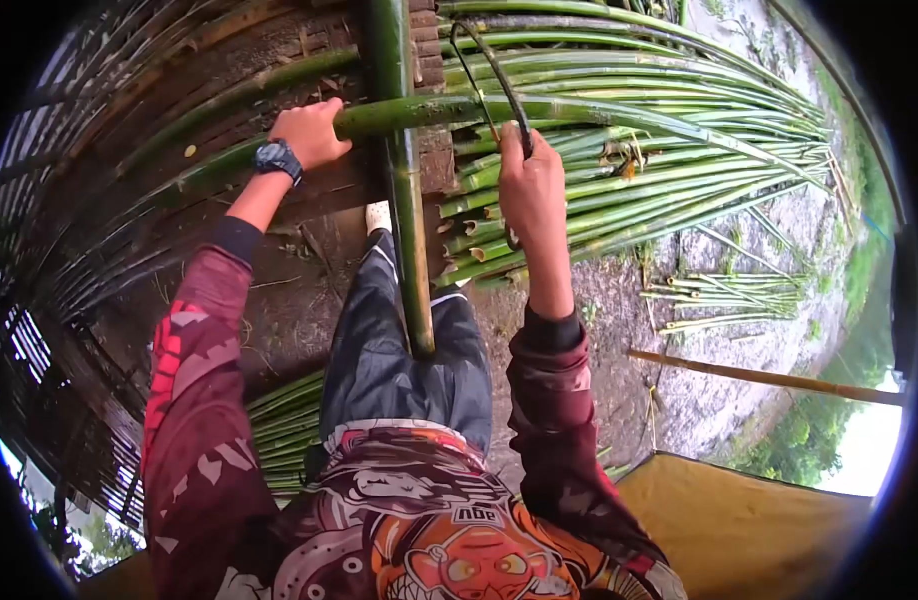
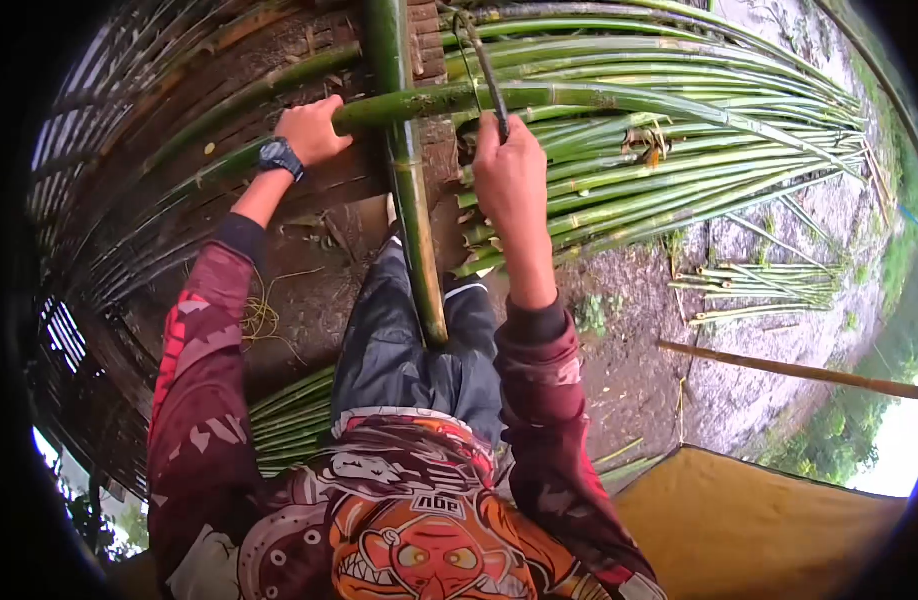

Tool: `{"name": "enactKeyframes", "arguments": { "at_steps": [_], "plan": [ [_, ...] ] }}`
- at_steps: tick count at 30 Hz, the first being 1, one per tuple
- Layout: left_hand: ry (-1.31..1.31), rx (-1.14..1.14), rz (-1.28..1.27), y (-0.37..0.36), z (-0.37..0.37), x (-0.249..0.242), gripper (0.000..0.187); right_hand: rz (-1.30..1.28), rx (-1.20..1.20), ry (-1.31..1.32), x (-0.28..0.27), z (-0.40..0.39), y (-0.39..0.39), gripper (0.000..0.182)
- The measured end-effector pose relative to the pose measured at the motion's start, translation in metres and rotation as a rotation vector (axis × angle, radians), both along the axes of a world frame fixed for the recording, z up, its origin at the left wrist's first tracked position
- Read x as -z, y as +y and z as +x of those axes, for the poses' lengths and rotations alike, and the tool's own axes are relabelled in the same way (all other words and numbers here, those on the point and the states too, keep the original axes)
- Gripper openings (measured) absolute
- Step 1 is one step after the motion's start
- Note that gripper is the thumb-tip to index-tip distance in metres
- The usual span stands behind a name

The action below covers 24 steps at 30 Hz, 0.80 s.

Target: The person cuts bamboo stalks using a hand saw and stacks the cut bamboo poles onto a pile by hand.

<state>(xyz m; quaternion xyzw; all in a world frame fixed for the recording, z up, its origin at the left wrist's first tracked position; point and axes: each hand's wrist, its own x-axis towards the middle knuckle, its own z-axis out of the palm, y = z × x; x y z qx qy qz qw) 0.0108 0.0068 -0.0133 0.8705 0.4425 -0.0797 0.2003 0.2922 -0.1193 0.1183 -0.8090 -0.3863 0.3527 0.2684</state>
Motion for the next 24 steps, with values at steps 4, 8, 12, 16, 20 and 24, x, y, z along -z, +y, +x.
{"name": "enactKeyframes", "arguments": {
  "at_steps": [4, 8, 12, 16, 20, 24],
  "plan": [
    [-0.178, 0.124, 0.285, -0.011, -0.006, 0.009, 0.054, -0.037, 0.059, 0.013, -0.008, -0.007, -0.005, 0.036],
    [0.023, 0.042, 0.066, -0.005, 0.003, 0.003, 0.05, -0.013, 0.105, 0.054, 0.006, -0.014, -0.029, 0.034],
    [0.11, 0.077, 0.003, 0.007, 0.006, 0.0, 0.048, 0.261, 0.112, 0.109, 0.06, -0.017, -0.059, 0.031],
    [0.069, 0.059, 0.046, -0.001, 0.005, 0.002, 0.047, 0.132, 0.139, 0.126, 0.033, -0.015, -0.056, 0.025],
    [0.05, 0.064, 0.022, 0.003, 0.002, 0.009, 0.048, -0.032, 0.182, 0.127, -0.048, -0.024, -0.11, 0.024],
    [0.004, 0.06, 0.047, 0.004, 0.002, 0.007, 0.047, -0.141, 0.241, 0.107, -0.057, -0.026, -0.085, 0.025]
  ]
}}
